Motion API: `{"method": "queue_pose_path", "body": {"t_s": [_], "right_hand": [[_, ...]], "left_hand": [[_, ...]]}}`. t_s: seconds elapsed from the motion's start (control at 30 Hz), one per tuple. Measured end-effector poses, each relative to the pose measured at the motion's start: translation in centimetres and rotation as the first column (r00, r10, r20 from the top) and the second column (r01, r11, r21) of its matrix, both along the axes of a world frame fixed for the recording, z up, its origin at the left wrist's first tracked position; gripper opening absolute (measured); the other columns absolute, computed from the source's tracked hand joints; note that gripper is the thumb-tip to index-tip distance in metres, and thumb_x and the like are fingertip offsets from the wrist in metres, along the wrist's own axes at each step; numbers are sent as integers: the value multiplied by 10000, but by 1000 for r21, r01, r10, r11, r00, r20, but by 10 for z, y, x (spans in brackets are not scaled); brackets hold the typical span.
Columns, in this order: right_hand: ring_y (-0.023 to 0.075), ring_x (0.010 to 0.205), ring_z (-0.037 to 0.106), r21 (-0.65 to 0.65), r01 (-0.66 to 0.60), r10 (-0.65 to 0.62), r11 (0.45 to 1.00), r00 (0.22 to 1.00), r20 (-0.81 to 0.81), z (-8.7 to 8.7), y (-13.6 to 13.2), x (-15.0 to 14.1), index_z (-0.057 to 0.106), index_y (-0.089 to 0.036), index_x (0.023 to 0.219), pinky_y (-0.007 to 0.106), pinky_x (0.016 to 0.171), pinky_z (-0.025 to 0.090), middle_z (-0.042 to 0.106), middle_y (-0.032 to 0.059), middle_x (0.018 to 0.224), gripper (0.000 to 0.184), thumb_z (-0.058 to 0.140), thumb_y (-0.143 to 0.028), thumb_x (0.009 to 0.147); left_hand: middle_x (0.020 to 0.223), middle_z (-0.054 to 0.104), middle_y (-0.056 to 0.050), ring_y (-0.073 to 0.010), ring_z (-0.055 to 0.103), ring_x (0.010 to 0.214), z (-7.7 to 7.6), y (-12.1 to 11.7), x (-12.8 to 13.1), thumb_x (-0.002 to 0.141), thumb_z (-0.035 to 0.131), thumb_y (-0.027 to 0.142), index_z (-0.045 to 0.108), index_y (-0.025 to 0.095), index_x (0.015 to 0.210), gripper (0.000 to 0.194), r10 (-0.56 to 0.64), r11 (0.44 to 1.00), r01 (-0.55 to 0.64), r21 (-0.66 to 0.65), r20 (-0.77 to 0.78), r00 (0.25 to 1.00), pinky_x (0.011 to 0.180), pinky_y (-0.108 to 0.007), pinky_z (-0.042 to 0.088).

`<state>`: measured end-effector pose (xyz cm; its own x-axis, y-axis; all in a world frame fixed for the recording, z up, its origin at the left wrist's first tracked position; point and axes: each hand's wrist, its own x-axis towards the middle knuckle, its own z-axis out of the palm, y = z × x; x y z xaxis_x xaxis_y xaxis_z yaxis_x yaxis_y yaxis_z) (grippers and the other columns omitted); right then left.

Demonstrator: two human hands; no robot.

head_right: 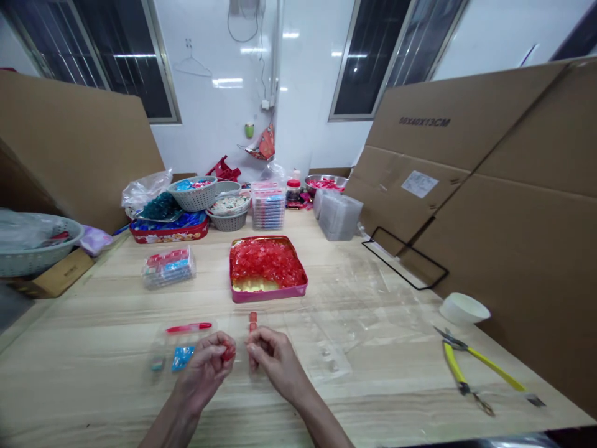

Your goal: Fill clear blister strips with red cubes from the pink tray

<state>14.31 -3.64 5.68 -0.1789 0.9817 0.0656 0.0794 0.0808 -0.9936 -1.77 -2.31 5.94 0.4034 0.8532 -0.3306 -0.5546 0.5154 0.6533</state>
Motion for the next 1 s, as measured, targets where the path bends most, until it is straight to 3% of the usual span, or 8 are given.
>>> {"method": "queue_pose_path", "body": {"t_s": [0.1,0.3,0.43,0.53,0.63,0.77,0.83,1.0], "right_hand": [[111,501,510,-26,-62,61,998,997,-39,7,-6,-3,610,-151,899,229,519,407,521,-35,588,161,567,-276,808],[123,621,498,168,-57,5,984,956,295,15,-6,-6,567,-169,690,232,587,361,516,-13,648,158,503,-161,834],[130,656,486,244,-117,21,963,932,363,17,-5,-3,510,-179,693,245,626,355,517,-5,679,192,450,-182,875],[116,592,479,143,-136,105,980,973,206,16,-4,-4,477,-179,669,234,584,363,503,-15,624,262,436,-282,907],[101,528,471,5,-143,143,990,985,-101,13,-4,-7,481,-173,678,222,534,378,500,-23,585,302,493,-394,883],[59,432,383,-105,-125,51,987,850,-524,15,-1,-5,485,-169,658,184,436,341,448,-58,531,337,623,-447,790],[50,432,413,-143,-62,-33,988,811,-584,19,1,-4,498,-163,655,174,428,349,482,-48,568,331,670,-427,757],[84,459,547,-198,-37,-67,979,869,-490,21,8,-10,527,-145,610,210,455,436,618,17,686,332,762,-372,669]], "left_hand": [[524,553,13,-44,418,420,-4,2,1,539,713,155,603,123,616,138,-19,1000,19,2,53,998,382,-158,196],[529,569,1,-58,457,428,-15,-2,7,541,718,144,609,127,648,154,-31,999,33,-41,55,998,379,-149,221],[532,566,-1,-54,458,437,-15,-4,5,531,733,130,617,120,638,158,-20,995,30,-94,106,994,373,-134,223],[557,568,2,-40,457,463,-11,-5,5,502,759,105,630,114,637,187,17,986,22,-164,227,974,375,-111,226],[573,574,-1,-34,448,465,-6,-4,7,491,769,84,638,111,634,196,44,984,7,-177,283,958,369,-102,223],[592,582,-3,-40,454,490,-3,-2,3,479,788,75,645,119,637,218,118,979,-63,-192,293,949,378,-105,246],[605,595,-3,-43,459,499,-2,-1,-2,478,804,85,651,127,653,236,166,975,-116,-190,277,947,392,-112,268],[701,660,-39,-51,500,524,3,-1,-9,539,817,192,666,134,754,268,218,974,-207,-91,122,968,463,-142,350]]}}
